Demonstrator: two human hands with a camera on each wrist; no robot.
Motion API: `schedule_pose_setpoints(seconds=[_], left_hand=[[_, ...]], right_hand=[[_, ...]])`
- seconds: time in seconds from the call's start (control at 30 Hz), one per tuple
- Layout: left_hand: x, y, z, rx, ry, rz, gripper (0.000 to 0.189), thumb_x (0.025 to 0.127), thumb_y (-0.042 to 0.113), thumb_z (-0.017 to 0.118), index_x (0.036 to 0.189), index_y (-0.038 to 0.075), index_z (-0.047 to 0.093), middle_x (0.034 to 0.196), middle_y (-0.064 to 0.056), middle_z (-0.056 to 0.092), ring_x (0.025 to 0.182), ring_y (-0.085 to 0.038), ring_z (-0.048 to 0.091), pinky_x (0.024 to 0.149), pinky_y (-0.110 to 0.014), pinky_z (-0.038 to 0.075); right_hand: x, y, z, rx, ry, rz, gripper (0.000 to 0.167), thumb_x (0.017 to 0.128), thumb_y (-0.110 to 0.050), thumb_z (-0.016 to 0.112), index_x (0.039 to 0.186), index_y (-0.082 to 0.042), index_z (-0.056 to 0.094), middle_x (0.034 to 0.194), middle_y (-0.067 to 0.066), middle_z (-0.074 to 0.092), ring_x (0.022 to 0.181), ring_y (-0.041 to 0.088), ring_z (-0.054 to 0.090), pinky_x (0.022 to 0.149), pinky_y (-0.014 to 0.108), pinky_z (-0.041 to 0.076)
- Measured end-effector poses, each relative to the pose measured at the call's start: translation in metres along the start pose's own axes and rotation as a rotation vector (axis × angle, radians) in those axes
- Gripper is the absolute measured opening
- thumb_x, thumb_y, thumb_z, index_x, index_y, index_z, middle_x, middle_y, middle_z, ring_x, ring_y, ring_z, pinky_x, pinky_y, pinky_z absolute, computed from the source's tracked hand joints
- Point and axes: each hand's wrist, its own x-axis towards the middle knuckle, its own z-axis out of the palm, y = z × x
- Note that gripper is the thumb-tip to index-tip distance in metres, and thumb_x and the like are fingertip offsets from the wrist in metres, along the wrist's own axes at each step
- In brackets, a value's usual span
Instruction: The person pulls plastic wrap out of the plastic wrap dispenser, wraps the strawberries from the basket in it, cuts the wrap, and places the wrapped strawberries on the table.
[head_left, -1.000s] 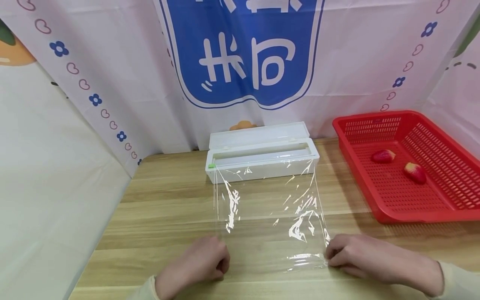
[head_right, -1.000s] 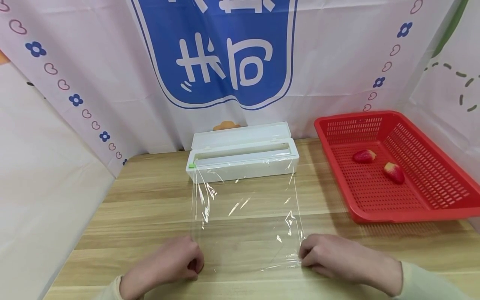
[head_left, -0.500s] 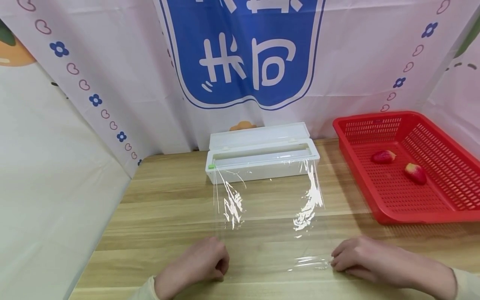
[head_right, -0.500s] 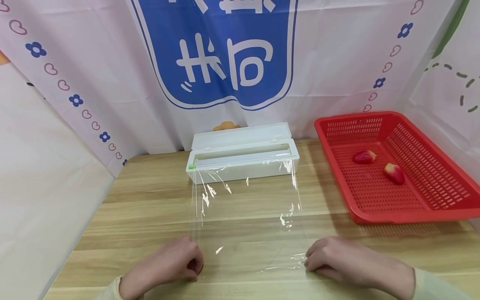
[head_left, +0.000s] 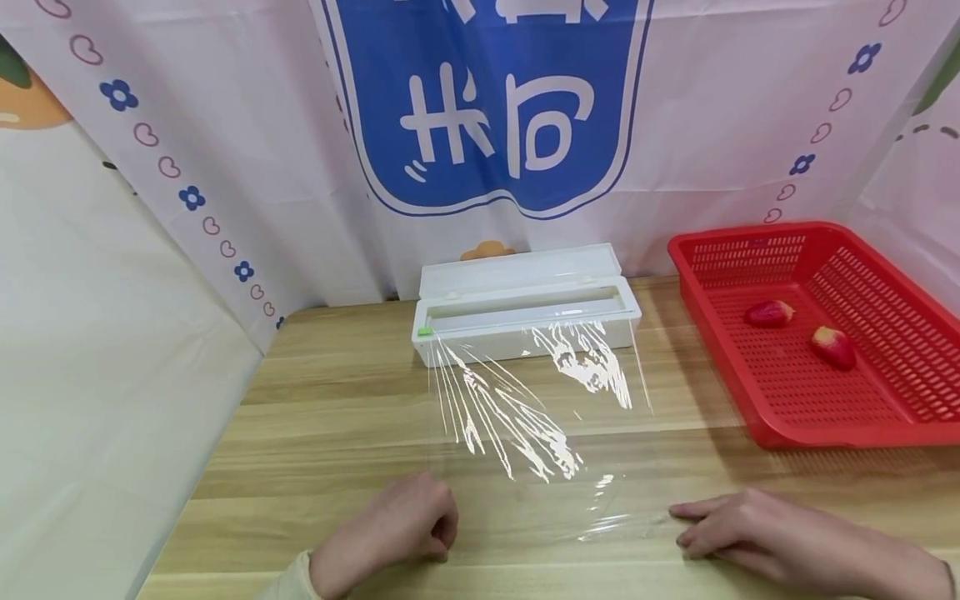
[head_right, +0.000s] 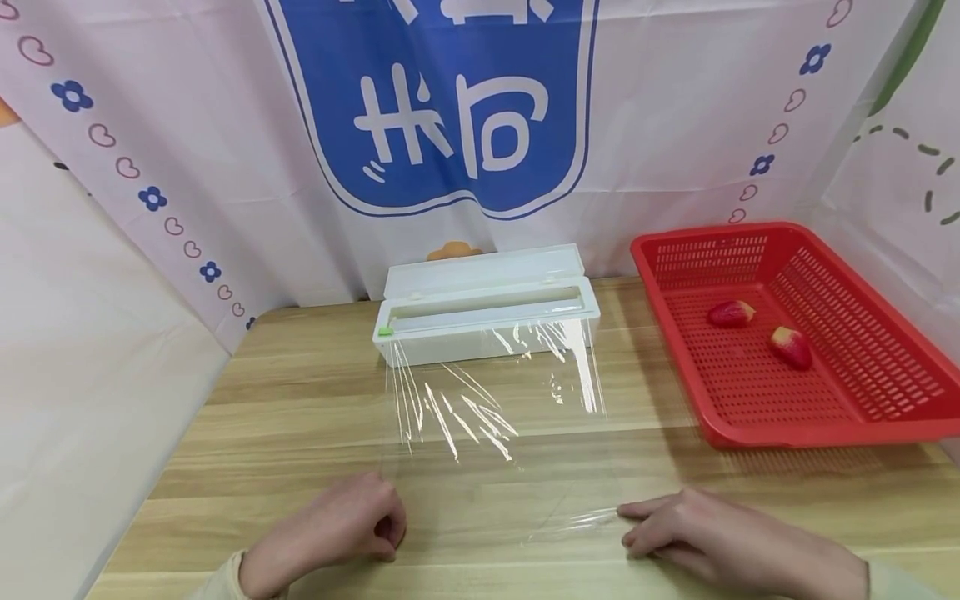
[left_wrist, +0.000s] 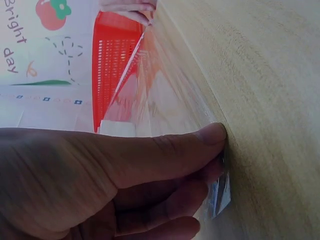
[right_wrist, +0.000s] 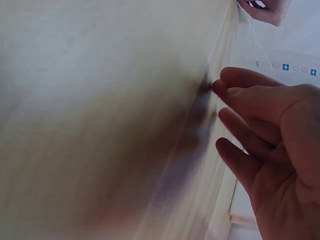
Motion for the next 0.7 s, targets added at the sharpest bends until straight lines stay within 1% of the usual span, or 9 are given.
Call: schedule_pose_setpoints(seconds=[0.07,0.17,0.23,0.4,0.5,0.57,0.63,0.7], left_hand=[[0.0,0.0,0.0,-0.004,-0.001,-0.004,0.027,0.059,0.006,0.084,0.053,0.023,0.063,0.051,0.019,0.049,0.051,0.005,0.041,0.047,-0.012,0.037],[0.001,0.001,0.001,-0.013,-0.006,-0.011,0.027,0.059,0.007,0.085,0.054,0.023,0.064,0.052,0.018,0.05,0.051,0.005,0.041,0.047,-0.013,0.037],[0.001,0.001,0.001,-0.014,-0.007,-0.013,0.027,0.059,0.008,0.086,0.054,0.023,0.064,0.052,0.018,0.05,0.051,0.005,0.041,0.047,-0.013,0.037],[0.002,0.001,0.0,-0.02,-0.017,-0.011,0.026,0.06,0.009,0.086,0.054,0.022,0.065,0.052,0.018,0.051,0.051,0.005,0.041,0.047,-0.012,0.038],[0.002,0.001,-0.001,-0.015,-0.024,-0.008,0.026,0.06,0.009,0.087,0.054,0.022,0.064,0.052,0.018,0.051,0.052,0.005,0.041,0.048,-0.012,0.037],[0.003,0.001,-0.001,-0.007,-0.026,-0.004,0.027,0.06,0.009,0.086,0.054,0.022,0.064,0.052,0.018,0.05,0.052,0.005,0.041,0.047,-0.012,0.037],[0.003,0.001,-0.001,-0.001,-0.026,0.0,0.027,0.06,0.009,0.086,0.054,0.022,0.064,0.051,0.019,0.049,0.052,0.005,0.04,0.047,-0.012,0.037],[0.003,0.001,-0.001,0.003,-0.023,0.007,0.027,0.06,0.008,0.086,0.053,0.022,0.064,0.051,0.019,0.049,0.052,0.005,0.04,0.047,-0.012,0.037]], right_hand=[[-0.004,0.0,0.0,0.035,-0.003,0.017,0.042,0.093,-0.01,0.067,0.126,-0.036,0.065,0.126,-0.007,0.069,0.12,0.015,0.065,0.098,0.0,0.039],[-0.008,0.002,0.002,0.057,0.024,0.004,0.045,0.091,-0.008,0.067,0.128,-0.034,0.064,0.128,-0.004,0.068,0.122,0.015,0.063,0.1,0.0,0.038],[-0.01,0.004,0.004,0.06,0.043,-0.01,0.045,0.091,-0.006,0.068,0.128,-0.031,0.065,0.129,-0.003,0.068,0.123,0.015,0.063,0.102,0.001,0.036],[-0.013,0.007,0.007,0.026,0.084,-0.033,0.045,0.089,-0.005,0.069,0.127,-0.028,0.065,0.129,-0.001,0.068,0.122,0.014,0.063,0.105,0.001,0.034],[-0.012,0.007,0.007,-0.007,0.098,-0.042,0.045,0.087,-0.006,0.071,0.125,-0.029,0.067,0.126,-0.004,0.07,0.119,0.013,0.065,0.104,0.002,0.036],[-0.011,0.007,0.004,-0.033,0.113,-0.059,0.043,0.085,-0.007,0.073,0.122,-0.029,0.069,0.12,-0.008,0.072,0.115,0.013,0.068,0.102,0.003,0.038],[-0.009,0.007,-0.001,-0.054,0.12,-0.07,0.04,0.084,-0.008,0.075,0.117,-0.03,0.071,0.115,-0.011,0.073,0.108,0.011,0.07,0.099,0.004,0.042],[-0.006,0.005,-0.009,-0.06,0.112,-0.054,0.037,0.084,-0.009,0.076,0.114,-0.03,0.072,0.11,-0.013,0.074,0.103,0.008,0.071,0.095,0.003,0.045]])
